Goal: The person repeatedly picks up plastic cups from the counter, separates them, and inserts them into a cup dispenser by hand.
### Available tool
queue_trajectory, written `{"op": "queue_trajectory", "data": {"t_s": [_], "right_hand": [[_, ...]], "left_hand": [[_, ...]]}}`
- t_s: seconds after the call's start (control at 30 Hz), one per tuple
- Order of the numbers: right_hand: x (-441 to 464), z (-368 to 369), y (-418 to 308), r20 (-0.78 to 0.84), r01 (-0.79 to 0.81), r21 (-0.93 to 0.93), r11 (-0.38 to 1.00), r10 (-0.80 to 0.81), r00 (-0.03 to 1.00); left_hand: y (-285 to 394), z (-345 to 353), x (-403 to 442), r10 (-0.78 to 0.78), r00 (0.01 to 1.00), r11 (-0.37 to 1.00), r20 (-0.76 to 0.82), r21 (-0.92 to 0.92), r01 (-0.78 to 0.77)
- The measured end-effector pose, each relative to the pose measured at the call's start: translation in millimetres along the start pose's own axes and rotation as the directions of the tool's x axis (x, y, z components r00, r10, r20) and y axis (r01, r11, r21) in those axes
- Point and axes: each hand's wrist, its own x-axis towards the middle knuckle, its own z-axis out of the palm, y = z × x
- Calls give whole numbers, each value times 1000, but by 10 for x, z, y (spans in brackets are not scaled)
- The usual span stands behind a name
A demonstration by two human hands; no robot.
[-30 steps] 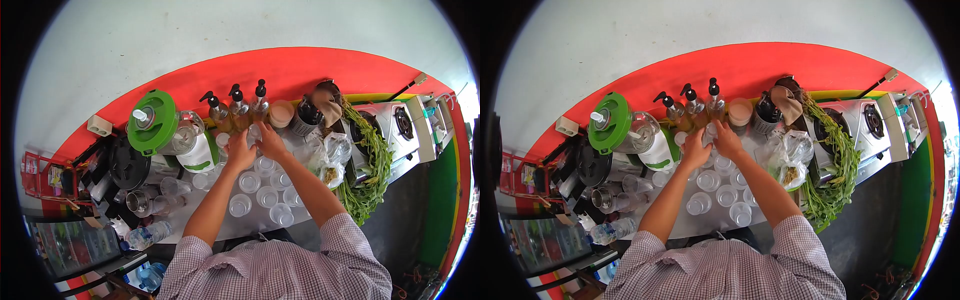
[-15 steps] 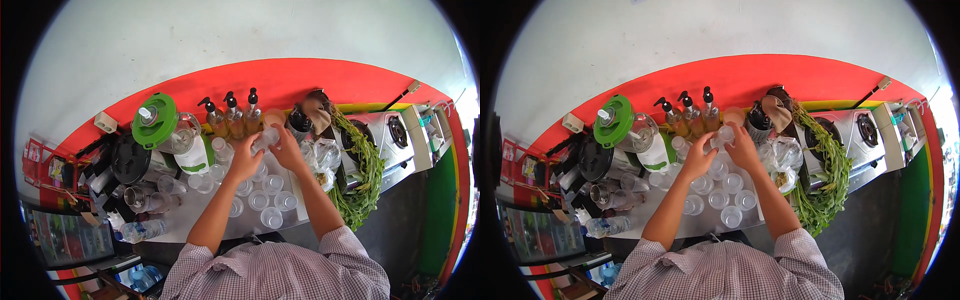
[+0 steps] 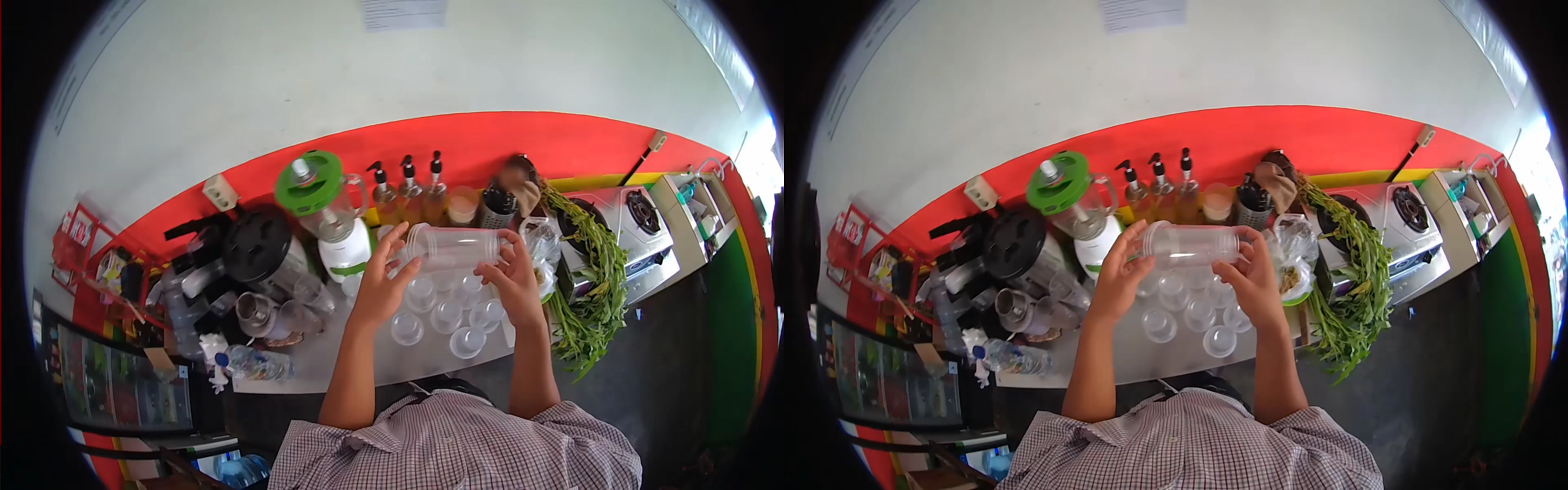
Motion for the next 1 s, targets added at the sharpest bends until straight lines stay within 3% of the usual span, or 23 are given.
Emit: {"op": "queue_trajectory", "data": {"t_s": [0.17, 0.27, 0.43, 0.7, 1.0], "right_hand": [[-456, 609, 63, 206, -116, 232, 966, 68, 976], [-805, 1065, 137, 309, -219, 235, 947, 141, 941], [-1358, 1570, 332, 459, -365, 210, 907, 238, 856], [-1876, 2202, 284, 597, -191, -10, 982, 159, 786], [-1713, 2699, 416, 655, -136, -1, 991, 103, 748]], "left_hand": [[126, -624, -982, 40, 999, 991, -28, -128, -44], [245, -923, -1672, 1, 995, 952, -95, -303, -30], [277, -1341, -2633, -21, 977, 959, -210, -279, -39], [367, -1657, -3540, 53, 950, 988, -308, -119, -94], [372, -2092, -3672, 144, 907, 986, -396, -15, -164]]}}
